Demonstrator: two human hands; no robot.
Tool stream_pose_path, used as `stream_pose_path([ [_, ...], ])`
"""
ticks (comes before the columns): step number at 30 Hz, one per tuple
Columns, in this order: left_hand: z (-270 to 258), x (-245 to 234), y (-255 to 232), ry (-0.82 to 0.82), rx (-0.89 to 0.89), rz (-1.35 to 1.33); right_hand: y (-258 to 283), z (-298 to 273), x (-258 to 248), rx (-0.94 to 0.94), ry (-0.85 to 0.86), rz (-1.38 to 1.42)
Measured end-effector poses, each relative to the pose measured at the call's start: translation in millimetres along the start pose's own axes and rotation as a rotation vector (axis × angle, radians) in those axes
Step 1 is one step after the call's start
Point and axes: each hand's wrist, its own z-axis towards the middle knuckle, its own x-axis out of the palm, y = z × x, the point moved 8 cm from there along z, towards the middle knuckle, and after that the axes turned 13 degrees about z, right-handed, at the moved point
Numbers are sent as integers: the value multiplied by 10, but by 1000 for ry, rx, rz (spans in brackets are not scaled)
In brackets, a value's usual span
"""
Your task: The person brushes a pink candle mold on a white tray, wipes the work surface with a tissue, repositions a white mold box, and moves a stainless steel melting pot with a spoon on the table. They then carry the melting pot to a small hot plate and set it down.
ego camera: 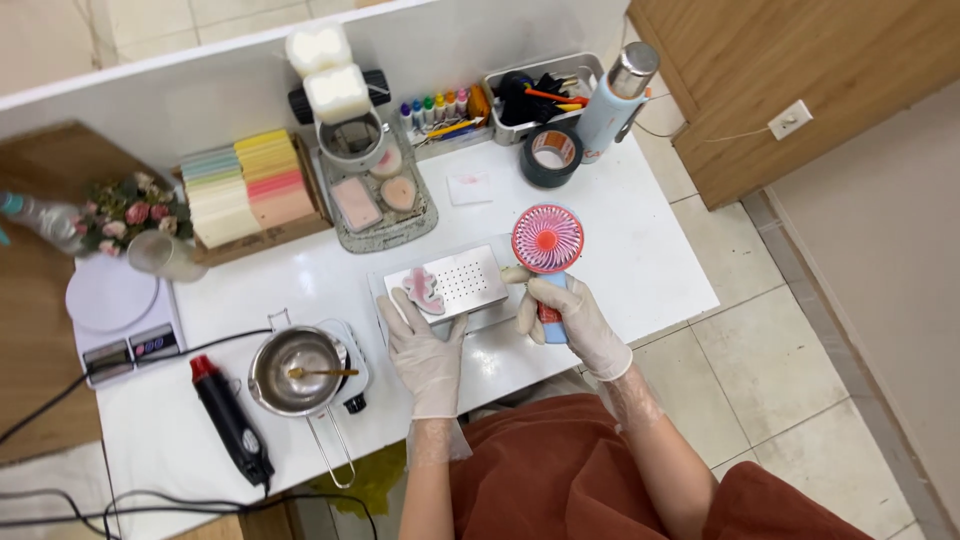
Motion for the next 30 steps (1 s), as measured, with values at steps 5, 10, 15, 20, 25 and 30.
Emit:
stream_pose_path([
  [5, 0, 94, 16, 20, 18, 23, 143, -198, 43, -86, -33, 34],
  [10, -6, 93, 49, -8, 32, 23, 200, -276, 104, -133, -13, 53],
  [15, -19, 130, 48, 8, 34, 40, 176, -376, 126, -137, 30, 154],
  [20, -16, 102, 65, -5, 31, 52, 217, -409, 134, -154, 76, 106],
  [25, -29, 98, 48, 52, 7, 121, 277, -426, 117, -149, 158, 162],
  [30, 9, 158, 59, -48, 41, 191, 225, -331, -159, -142, 81, 157],
])
